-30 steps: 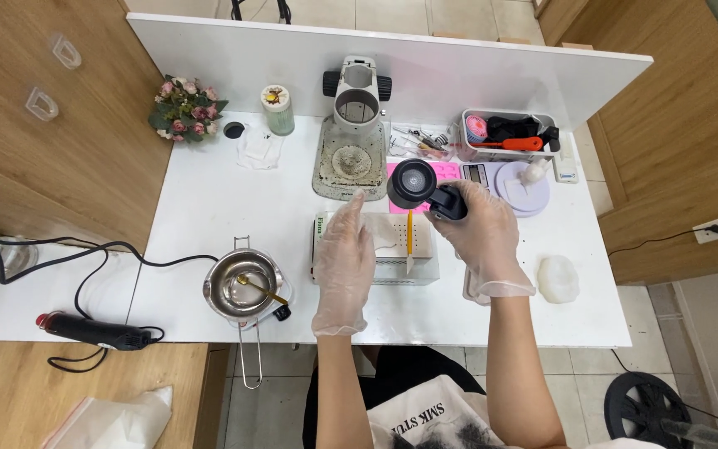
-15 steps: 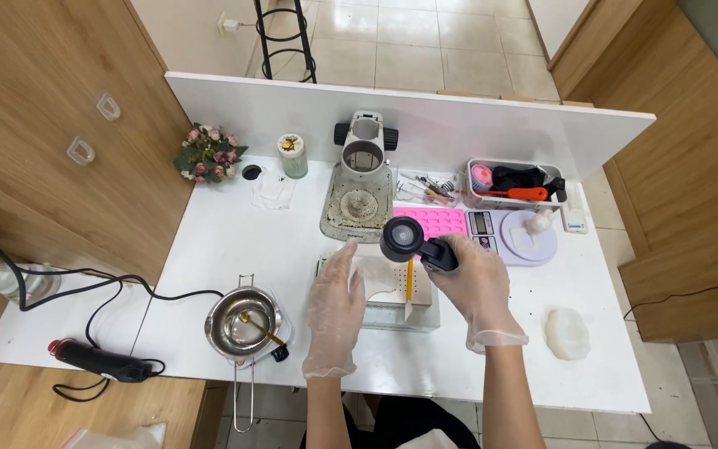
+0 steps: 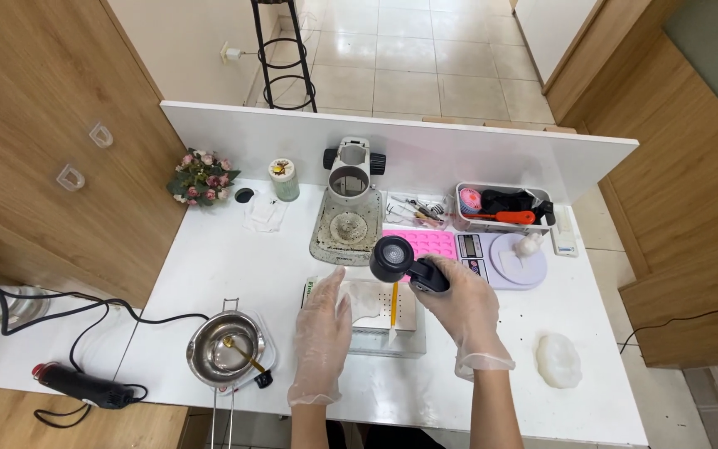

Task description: Smooth the surface of a wax object using a handheld heat gun at a candle studio workbench.

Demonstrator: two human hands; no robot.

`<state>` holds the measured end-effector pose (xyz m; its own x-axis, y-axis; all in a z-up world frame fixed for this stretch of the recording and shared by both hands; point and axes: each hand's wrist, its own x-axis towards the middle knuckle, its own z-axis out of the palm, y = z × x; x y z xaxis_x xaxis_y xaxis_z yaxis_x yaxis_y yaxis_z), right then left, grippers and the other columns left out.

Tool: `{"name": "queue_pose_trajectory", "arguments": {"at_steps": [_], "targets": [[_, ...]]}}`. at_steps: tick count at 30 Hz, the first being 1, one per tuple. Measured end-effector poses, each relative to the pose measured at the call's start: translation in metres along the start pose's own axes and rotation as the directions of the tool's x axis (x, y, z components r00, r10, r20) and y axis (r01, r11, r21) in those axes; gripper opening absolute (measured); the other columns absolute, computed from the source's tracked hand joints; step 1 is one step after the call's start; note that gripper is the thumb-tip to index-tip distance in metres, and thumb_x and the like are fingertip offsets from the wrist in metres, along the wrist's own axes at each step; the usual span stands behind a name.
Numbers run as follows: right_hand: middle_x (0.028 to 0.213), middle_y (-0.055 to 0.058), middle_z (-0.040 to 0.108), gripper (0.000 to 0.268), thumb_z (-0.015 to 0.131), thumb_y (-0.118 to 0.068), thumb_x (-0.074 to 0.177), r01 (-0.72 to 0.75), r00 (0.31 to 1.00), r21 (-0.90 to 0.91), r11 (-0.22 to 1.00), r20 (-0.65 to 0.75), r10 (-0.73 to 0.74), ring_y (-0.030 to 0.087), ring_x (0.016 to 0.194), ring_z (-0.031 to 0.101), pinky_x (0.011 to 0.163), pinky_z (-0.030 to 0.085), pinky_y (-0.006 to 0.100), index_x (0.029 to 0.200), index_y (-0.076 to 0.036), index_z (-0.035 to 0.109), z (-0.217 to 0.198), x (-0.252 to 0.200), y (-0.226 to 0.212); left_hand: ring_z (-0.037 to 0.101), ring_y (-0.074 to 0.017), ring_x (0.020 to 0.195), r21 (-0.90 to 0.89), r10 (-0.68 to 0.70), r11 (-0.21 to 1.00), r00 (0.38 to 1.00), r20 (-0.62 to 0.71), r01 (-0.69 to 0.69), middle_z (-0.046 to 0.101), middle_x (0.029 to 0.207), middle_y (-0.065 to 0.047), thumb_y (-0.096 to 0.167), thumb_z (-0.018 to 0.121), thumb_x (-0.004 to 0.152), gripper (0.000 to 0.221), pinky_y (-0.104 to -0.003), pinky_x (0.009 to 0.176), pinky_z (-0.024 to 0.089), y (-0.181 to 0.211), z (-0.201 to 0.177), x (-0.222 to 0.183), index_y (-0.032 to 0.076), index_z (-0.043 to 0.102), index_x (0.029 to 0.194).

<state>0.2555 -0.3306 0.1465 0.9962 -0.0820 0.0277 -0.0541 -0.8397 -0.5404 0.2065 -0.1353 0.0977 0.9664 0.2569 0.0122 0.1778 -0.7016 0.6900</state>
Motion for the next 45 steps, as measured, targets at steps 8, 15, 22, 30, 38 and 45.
{"name": "queue_pose_trajectory", "arguments": {"at_steps": [8, 15, 22, 30, 38, 45], "targets": [[0.103, 0.004, 0.078, 0.047, 0.083, -0.041, 0.074, -0.017, 1.0, 0.033, 0.999, 0.011, 0.016, 0.026, 0.096, 0.073, 0.083, 0.056, 0.04, 0.118, -0.028, 0.074, -0.002, -0.002, 0.001, 0.054, -0.03, 0.132, -0.007, 0.007, 1.0, 0.999, -0.04, -0.007, 0.058, 0.142, -0.012, 0.023, 0.055, 0.097, 0.049, -0.041, 0.111, 0.041, 0.002, -0.001, -0.005, 0.021, 0.05, 0.146], [0.1, 0.006, 0.077, 0.046, 0.083, -0.041, 0.073, 0.027, 1.0, 0.039, 0.999, -0.008, -0.026, 0.028, 0.094, 0.073, 0.082, 0.056, 0.041, 0.116, -0.026, 0.075, 0.005, -0.003, 0.002, 0.057, -0.0314, 0.129, -0.035, 0.073, 0.996, 0.991, -0.108, -0.077, 0.061, 0.138, -0.014, 0.021, 0.058, 0.096, 0.05, -0.042, 0.109, 0.044, -0.01, 0.006, -0.005, 0.019, 0.052, 0.146], [0.099, 0.008, 0.077, 0.047, 0.084, -0.04, 0.073, 0.074, 0.997, 0.032, 0.997, -0.003, -0.074, 0.029, 0.093, 0.072, 0.081, 0.056, 0.042, 0.116, -0.024, 0.074, 0.014, -0.005, 0.005, 0.057, -0.0308, 0.129, -0.011, 0.04, 0.999, 0.995, -0.089, -0.041, 0.061, 0.138, -0.013, 0.02, 0.058, 0.096, 0.049, -0.042, 0.108, 0.044, -0.017, -0.001, -0.008, 0.018, 0.052, 0.144], [0.099, 0.008, 0.077, 0.045, 0.083, -0.041, 0.075, 0.021, 1.0, 0.003, 1.0, 0.012, -0.021, 0.029, 0.093, 0.072, 0.08, 0.056, 0.042, 0.116, -0.025, 0.075, 0.011, -0.007, 0.002, 0.058, -0.0307, 0.128, 0.008, 0.008, 1.0, 0.998, -0.07, -0.007, 0.061, 0.138, -0.014, 0.021, 0.058, 0.097, 0.047, -0.042, 0.108, 0.045, -0.02, -0.007, -0.014, 0.018, 0.053, 0.144], [0.1, 0.005, 0.077, 0.041, 0.085, -0.039, 0.074, 0.025, 1.0, 0.042, 0.999, -0.006, -0.024, 0.027, 0.092, 0.072, 0.079, 0.055, 0.041, 0.112, -0.026, 0.077, 0.014, -0.011, 0.0, 0.057, -0.0325, 0.128, 0.038, 0.025, 0.999, 0.993, -0.117, -0.021, 0.06, 0.139, -0.016, 0.021, 0.059, 0.097, 0.049, -0.043, 0.109, 0.044, -0.037, -0.004, -0.015, 0.018, 0.052, 0.146], [0.099, 0.005, 0.077, 0.04, 0.086, -0.037, 0.075, 0.102, 0.994, 0.038, 0.994, -0.044, -0.1, 0.026, 0.091, 0.073, 0.078, 0.055, 0.04, 0.111, -0.023, 0.077, 0.015, -0.012, 0.002, 0.056, -0.0325, 0.129, 0.075, 0.018, 0.997, 0.993, -0.114, -0.009, 0.059, 0.14, -0.016, 0.024, 0.059, 0.098, 0.05, -0.043, 0.109, 0.044, -0.037, -0.004, -0.014, 0.02, 0.051, 0.147]]}}
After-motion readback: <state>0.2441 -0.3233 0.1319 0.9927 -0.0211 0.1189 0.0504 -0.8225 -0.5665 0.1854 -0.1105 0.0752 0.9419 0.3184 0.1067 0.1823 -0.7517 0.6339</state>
